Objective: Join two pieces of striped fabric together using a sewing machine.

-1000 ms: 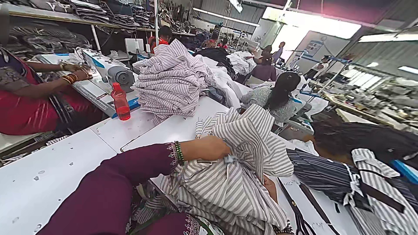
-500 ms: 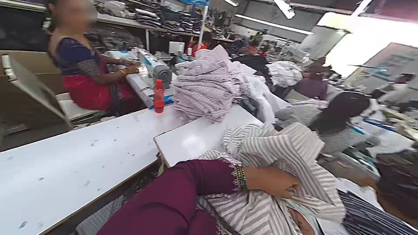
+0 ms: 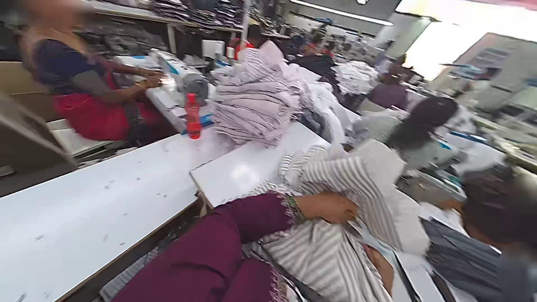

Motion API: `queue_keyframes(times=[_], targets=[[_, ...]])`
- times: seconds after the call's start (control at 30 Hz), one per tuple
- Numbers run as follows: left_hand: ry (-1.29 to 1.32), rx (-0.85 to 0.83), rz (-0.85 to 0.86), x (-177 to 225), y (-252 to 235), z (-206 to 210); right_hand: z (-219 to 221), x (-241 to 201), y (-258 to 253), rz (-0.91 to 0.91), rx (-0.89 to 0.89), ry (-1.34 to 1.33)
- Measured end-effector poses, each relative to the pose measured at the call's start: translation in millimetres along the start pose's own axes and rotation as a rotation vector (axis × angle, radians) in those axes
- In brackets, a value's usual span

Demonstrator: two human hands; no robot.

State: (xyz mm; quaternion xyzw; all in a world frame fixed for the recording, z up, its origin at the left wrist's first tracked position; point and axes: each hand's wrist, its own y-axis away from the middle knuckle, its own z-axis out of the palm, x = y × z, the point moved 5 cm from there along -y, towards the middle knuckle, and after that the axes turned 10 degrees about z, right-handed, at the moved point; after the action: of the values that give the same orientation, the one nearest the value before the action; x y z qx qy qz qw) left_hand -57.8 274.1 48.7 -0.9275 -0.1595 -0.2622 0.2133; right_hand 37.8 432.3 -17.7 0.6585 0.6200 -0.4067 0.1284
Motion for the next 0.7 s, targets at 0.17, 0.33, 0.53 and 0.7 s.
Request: queue_keyframes(times=[0.17,0.33,0.53,0.7], targets=[[0.207,-0.026,-0.067,-4.6,-7.1,2.0,-3.5,11.2,-6.4,0.129,0.055,-0.231],[0.304,0.083,-0.076,-3.7,-1.2,-1.5,2.7,6.6,-8.8,0.138,0.0,-0.136],[0.518,0.169,-0.086,-15.1,-4.2,3.4,-12.0,-3.7,-29.8,-0.02,-0.195,-0.186],[0.543,0.173,-0.087,-21.1,-2.6,5.0,-30.9,-30.8,-38.1,-0.186,-0.269,-0.343]])
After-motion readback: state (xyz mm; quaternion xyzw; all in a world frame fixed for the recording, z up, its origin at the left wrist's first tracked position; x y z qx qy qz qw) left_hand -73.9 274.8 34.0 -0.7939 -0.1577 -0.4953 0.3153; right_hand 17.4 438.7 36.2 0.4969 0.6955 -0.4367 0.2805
